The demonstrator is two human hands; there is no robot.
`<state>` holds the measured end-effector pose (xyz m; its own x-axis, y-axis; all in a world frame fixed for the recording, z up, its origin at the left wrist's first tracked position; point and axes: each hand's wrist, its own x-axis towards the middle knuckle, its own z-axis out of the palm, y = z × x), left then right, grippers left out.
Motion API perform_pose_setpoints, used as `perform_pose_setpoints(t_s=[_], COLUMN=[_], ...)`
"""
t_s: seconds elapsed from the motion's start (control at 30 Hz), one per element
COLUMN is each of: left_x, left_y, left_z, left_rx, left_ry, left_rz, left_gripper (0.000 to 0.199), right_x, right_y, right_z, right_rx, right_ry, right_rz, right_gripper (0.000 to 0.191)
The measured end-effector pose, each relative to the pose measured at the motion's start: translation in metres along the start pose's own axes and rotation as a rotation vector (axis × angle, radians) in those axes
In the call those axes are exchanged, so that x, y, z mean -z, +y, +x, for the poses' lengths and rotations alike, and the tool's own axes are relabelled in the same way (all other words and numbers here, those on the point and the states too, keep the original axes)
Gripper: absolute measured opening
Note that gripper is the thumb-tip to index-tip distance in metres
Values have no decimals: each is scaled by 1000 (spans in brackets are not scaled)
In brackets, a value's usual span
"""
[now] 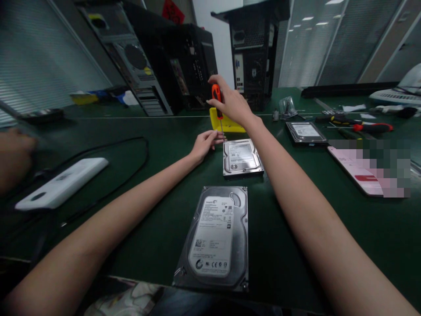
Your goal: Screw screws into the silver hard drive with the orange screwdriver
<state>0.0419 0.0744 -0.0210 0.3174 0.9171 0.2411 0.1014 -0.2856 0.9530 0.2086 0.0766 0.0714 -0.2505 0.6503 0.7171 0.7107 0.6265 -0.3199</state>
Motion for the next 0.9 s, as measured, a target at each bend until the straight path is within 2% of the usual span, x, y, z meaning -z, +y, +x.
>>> perform_pose_setpoints(t_s=[0.27, 0.43, 0.63, 0.8, 0.9], left_x=[1, 2, 2, 1, 1], left_y=[-3, -1, -6, -8, -9], left_z=[0, -2, 0, 2, 3], left_rx=[-60, -29, -26, -31, -33], left_ry=[-39, -60, -58, -63, -63], left_rz=[214, 151, 101, 90, 112], left_gripper=[18, 23, 23, 20, 20], right_x=[-2, -2, -6, -4, -5], right_y=[2, 6, -4, -9, -8], right_z=[2, 9, 9, 5, 6], right_rx=[-35, -78, -246, -292, -296], right_ry=[30, 35, 31, 94, 68], right_rz=[78, 327, 745, 826, 845], right_gripper=[35, 35, 25, 23, 24])
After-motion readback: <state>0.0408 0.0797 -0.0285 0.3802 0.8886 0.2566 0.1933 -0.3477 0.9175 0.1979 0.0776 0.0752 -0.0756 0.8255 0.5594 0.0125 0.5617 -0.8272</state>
